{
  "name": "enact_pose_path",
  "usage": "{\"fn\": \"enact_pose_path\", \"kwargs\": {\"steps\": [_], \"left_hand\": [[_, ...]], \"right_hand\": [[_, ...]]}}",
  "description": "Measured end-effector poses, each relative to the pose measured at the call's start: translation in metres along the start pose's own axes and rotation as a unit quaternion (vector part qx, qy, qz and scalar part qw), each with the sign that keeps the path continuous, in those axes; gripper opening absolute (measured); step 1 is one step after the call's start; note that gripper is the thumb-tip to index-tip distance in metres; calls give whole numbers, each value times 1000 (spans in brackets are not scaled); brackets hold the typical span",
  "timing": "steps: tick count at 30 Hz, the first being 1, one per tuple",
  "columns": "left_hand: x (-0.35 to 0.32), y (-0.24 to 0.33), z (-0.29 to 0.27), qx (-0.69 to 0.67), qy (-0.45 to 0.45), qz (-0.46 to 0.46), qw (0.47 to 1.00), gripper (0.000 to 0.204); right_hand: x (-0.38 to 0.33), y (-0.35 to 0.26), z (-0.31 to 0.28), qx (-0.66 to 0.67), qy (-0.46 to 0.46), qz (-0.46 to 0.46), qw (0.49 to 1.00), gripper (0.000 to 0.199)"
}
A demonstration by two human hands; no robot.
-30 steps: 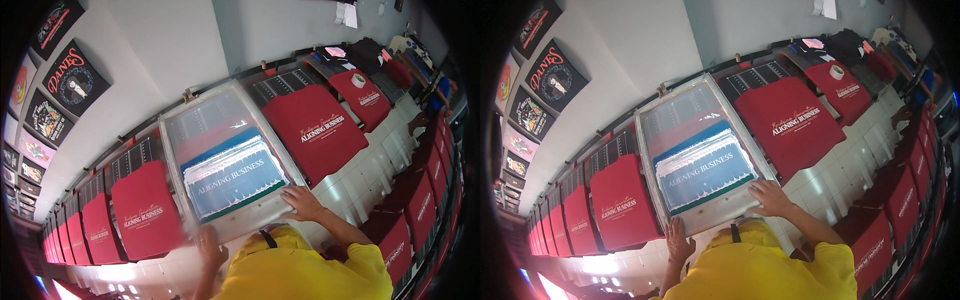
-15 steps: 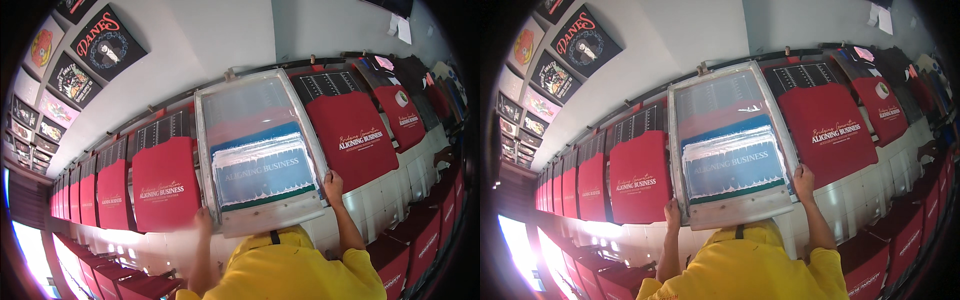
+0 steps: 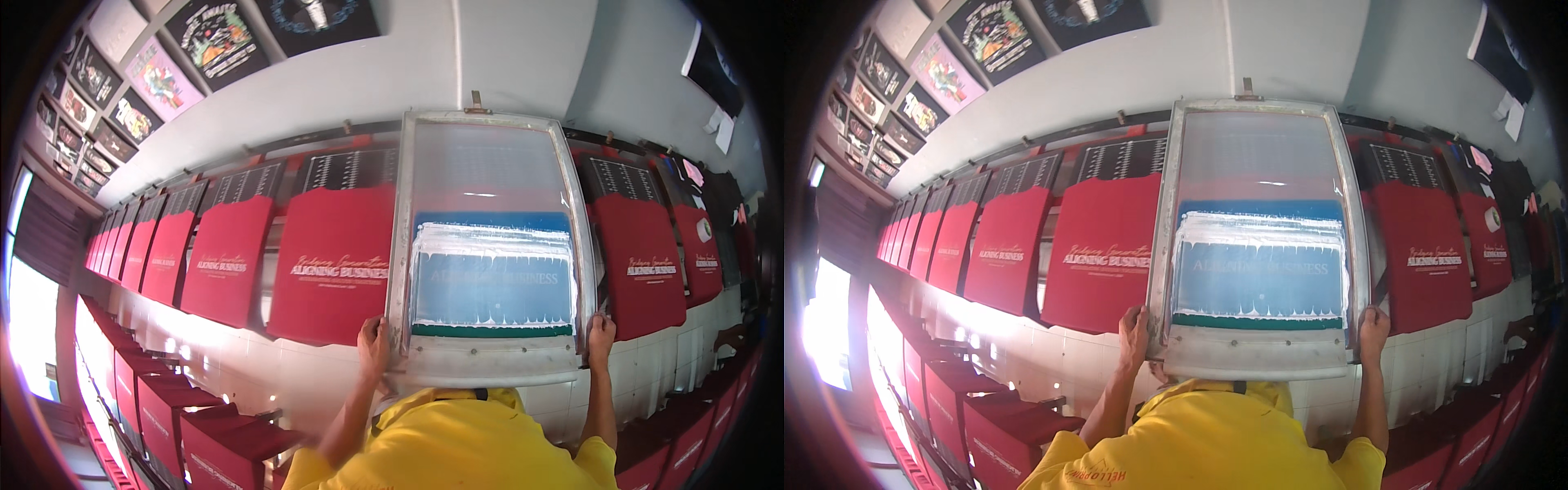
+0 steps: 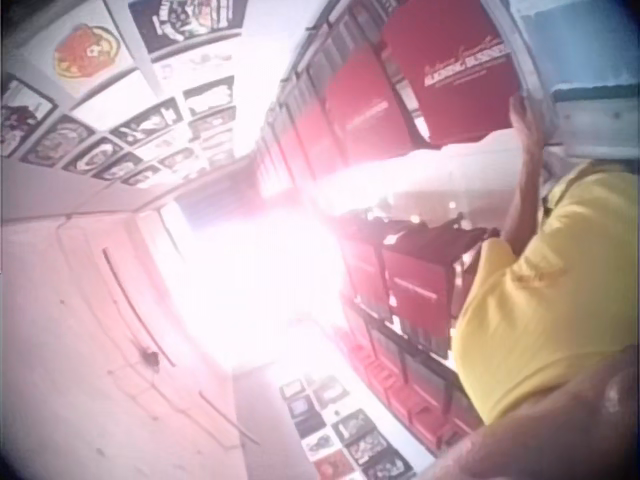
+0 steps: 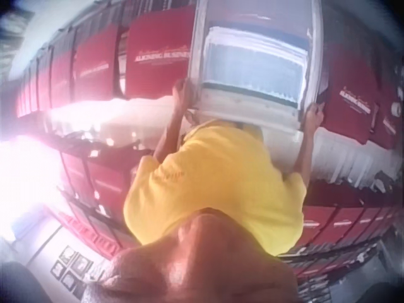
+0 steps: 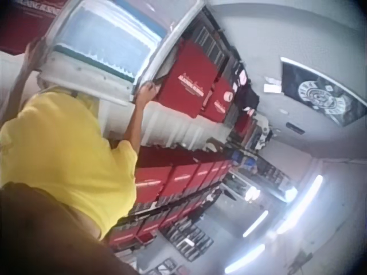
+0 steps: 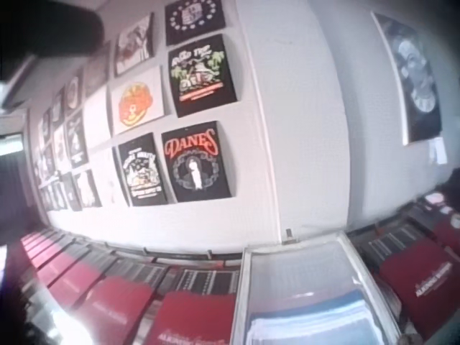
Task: The person applies ink to a screen and uses a squeegee to print a logo onto several red shirts lined up on a rack.
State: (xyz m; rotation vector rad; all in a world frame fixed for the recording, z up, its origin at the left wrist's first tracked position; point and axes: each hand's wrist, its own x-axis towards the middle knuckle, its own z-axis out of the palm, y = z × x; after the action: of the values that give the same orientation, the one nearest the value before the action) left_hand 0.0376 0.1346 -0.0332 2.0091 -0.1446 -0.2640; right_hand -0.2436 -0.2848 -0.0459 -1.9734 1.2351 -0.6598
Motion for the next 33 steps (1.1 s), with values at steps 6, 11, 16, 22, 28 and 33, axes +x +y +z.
{"fn": "enact_pose_path", "kwargs": {"steps": [6, 11, 16, 22, 28, 33], "left_hand": [[54, -71, -106, 49, 99, 90, 990, 45], [80, -73, -203, 60, 45, -43, 996, 56], [111, -105, -263, 51, 109, 15, 993, 57], [152, -100, -303, 75, 75, -63, 992, 64], [175, -96, -311, 84, 71, -20, 994, 62], [186, -99, -315, 117, 37, 49, 991, 50]], "right_hand": [[-71, -81, 96, 77, 18, -16, 997, 25], [-120, -109, 172, 81, 11, -11, 997, 24], [-152, -184, 220, 55, -29, 7, 998, 25], [-156, -224, 247, 33, -35, -7, 999, 27], [-148, -242, 256, 9, -41, 11, 999, 29], [-149, -241, 265, -8, -10, -17, 1000, 29]]}}
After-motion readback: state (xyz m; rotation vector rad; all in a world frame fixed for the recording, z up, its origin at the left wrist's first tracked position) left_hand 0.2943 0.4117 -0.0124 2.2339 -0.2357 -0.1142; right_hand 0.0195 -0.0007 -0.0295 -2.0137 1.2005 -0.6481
